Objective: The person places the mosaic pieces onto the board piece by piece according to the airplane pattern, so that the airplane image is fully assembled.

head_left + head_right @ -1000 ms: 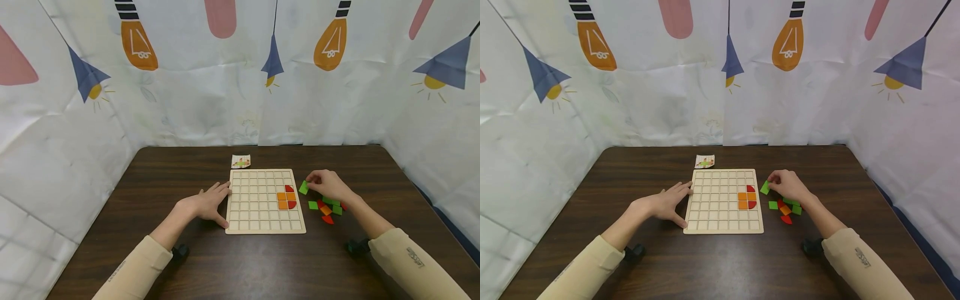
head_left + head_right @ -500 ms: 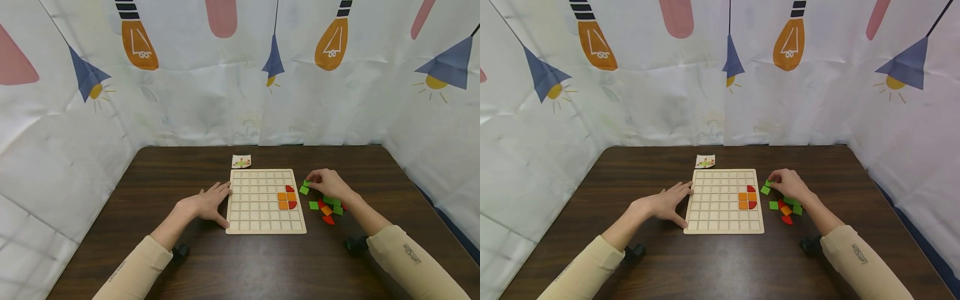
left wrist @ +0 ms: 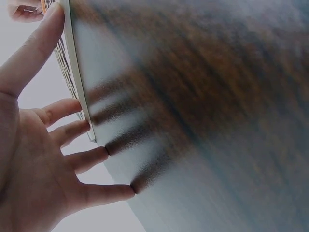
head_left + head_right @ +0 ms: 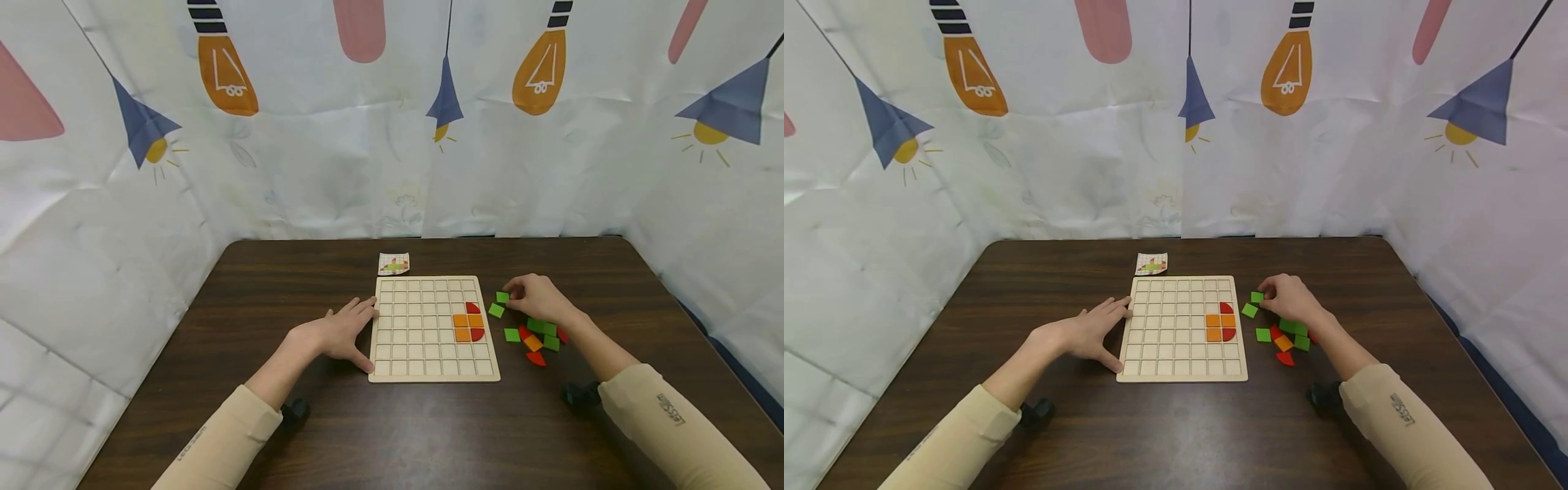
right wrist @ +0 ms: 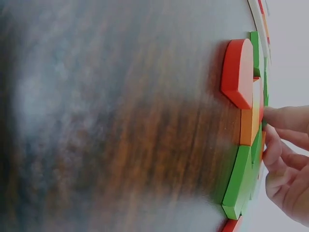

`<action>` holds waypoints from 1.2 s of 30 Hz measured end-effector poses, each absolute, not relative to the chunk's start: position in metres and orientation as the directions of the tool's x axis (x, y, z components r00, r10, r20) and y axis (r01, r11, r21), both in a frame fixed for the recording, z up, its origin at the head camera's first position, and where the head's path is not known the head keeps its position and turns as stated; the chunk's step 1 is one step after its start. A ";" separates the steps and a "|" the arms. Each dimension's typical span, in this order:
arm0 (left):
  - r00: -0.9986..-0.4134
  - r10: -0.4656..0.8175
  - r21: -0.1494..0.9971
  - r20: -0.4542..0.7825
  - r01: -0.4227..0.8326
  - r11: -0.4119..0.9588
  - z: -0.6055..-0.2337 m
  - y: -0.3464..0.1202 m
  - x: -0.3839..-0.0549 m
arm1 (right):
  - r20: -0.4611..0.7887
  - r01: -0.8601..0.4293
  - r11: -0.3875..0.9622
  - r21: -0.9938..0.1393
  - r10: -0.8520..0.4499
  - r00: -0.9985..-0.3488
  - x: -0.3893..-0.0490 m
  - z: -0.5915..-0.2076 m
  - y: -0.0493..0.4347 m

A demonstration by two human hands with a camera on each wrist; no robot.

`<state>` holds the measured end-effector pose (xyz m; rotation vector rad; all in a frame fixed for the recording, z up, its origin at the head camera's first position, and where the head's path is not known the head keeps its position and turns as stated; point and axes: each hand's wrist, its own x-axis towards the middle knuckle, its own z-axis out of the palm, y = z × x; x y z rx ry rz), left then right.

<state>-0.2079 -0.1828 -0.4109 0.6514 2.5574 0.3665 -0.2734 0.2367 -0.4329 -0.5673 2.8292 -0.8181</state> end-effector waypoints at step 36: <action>-0.780 0.503 0.365 -0.372 0.375 0.852 -0.411 -0.182 -0.206 | 0.004 -0.307 0.688 -0.658 -0.405 -0.914 -0.268 -0.429 0.221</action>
